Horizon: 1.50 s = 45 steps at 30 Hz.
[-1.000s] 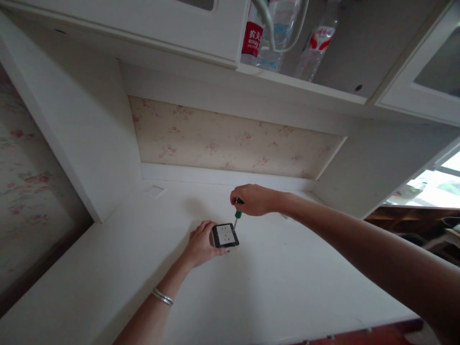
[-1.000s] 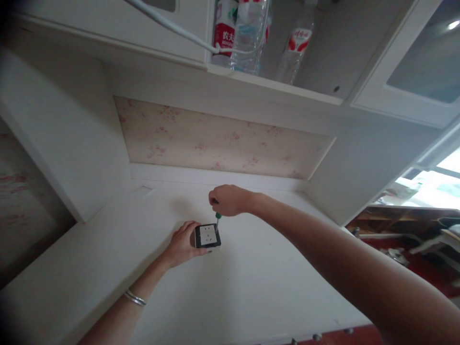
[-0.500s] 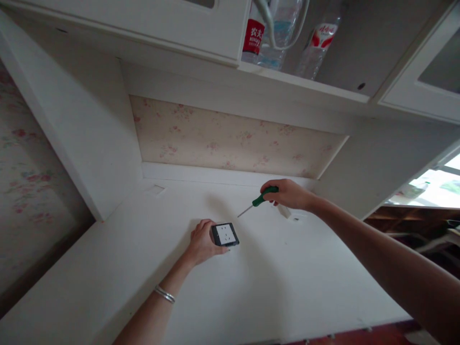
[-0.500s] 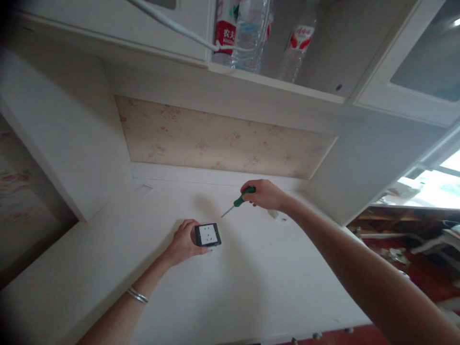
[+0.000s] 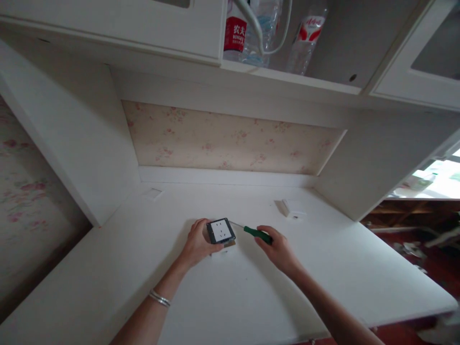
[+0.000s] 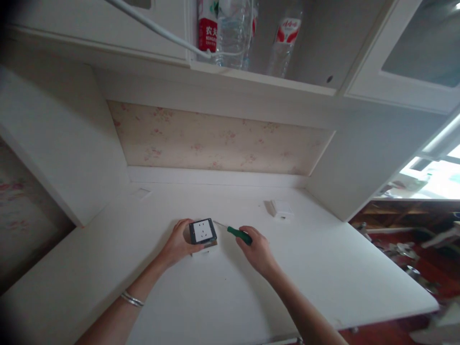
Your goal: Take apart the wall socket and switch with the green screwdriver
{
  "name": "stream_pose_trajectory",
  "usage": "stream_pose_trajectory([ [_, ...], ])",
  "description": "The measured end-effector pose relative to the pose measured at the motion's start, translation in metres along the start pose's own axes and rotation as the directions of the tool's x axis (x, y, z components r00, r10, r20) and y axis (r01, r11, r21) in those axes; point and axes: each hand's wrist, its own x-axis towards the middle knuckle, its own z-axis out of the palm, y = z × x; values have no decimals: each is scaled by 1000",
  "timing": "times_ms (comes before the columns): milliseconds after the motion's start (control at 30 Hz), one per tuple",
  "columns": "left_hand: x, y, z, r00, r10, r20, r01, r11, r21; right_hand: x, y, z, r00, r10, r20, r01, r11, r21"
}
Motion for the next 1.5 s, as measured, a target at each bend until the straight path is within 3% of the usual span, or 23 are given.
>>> stream_pose_trajectory([
  [200, -4, -2, -5, 999, -39, -7, 38, 998, -55, -24, -18, 30, 988, -32, 153, 36, 999, -27],
  [367, -6, -1, -10, 999, -40, 26, 43, 995, -95, -28, -25, 34, 976, -4, 218, 21, 997, -74],
  [500, -8, 2, -10, 999, -21, 29, 24, 997, -77, -28, -27, 32, 973, -76, 218, 85, 996, -35],
  [600, -9, 7, -11, 998, -21, 55, 27, 994, -110, -23, -26, 36, 979, -93, 179, 90, 996, 28],
  [867, -9, 20, -16, 993, -68, 101, 92, 963, -252, 11, -30, 54, 992, 72, -102, -45, 967, 250],
  [967, -9, 23, -16, 988, -110, 110, 137, 949, -285, 21, -41, 61, 985, 127, -115, -69, 907, 415],
  [1133, -12, 27, -17, 975, -178, 134, 216, 904, -368, 26, -53, 75, 988, 135, 70, -144, 689, 710],
  [1500, -13, 24, -9, 981, -114, 158, 175, 875, -452, 21, -43, 71, 973, 121, 194, -228, 470, 852],
])
